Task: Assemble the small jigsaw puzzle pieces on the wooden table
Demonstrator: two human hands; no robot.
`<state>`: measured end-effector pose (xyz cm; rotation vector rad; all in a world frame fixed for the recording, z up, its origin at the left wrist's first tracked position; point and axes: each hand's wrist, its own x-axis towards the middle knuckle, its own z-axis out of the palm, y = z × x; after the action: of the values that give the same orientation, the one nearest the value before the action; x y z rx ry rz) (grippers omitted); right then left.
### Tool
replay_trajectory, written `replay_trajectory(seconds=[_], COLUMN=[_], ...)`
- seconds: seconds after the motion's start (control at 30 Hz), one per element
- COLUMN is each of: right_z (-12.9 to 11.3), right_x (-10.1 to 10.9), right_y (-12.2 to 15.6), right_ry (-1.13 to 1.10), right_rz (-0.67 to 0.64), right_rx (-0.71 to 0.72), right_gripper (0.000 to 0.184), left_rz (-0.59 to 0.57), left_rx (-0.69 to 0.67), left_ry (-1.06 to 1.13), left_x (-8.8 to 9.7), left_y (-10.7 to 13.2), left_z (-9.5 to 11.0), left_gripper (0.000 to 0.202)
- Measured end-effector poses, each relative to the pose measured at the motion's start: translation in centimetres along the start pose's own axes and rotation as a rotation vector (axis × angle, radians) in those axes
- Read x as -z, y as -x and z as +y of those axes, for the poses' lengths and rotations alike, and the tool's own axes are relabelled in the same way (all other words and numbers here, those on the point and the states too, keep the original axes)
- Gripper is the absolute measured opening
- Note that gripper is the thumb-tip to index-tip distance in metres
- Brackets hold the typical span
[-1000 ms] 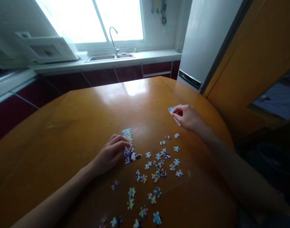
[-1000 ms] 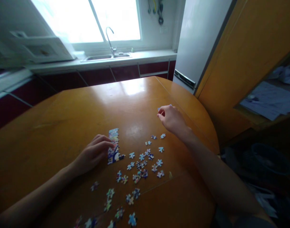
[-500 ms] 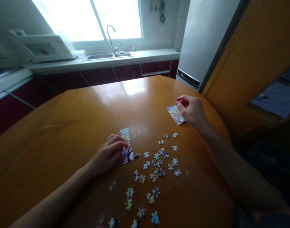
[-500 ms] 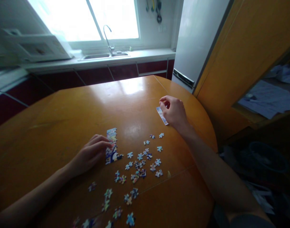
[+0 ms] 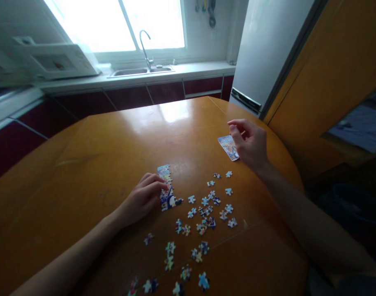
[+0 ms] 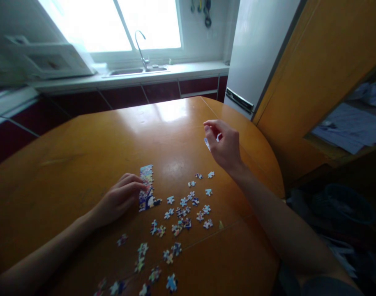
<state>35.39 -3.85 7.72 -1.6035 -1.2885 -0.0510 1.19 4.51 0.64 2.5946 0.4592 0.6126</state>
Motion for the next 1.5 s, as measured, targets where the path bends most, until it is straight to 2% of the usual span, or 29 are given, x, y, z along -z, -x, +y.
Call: replay_trajectory(seconds=[0.63, 1.0, 1.5], right_z=[-0.45, 0.07, 0.17], right_x=[-0.24, -0.72, -1.01], right_y=[0.65, 0.50, 0.72], right_ry=[-0.006, -0.101, -0.113], right_rz=[-0.049, 0.030, -0.015], right_rx=[0.101, 0.231, 0.224], right_gripper=[0.025, 0.018, 0.018], left_rz=[-0.019, -0.024, -0.016], left_rx=[-0.001, -0.004, -0.023], left_ry=[0.008, 0.021, 0.019], left_x=[-0.02, -0.11, -0.12], left_y=[0.20, 0.20, 0.11], left_z=[-0.16, -0.21, -0.09], left_gripper=[0.019, 0.020, 0.019])
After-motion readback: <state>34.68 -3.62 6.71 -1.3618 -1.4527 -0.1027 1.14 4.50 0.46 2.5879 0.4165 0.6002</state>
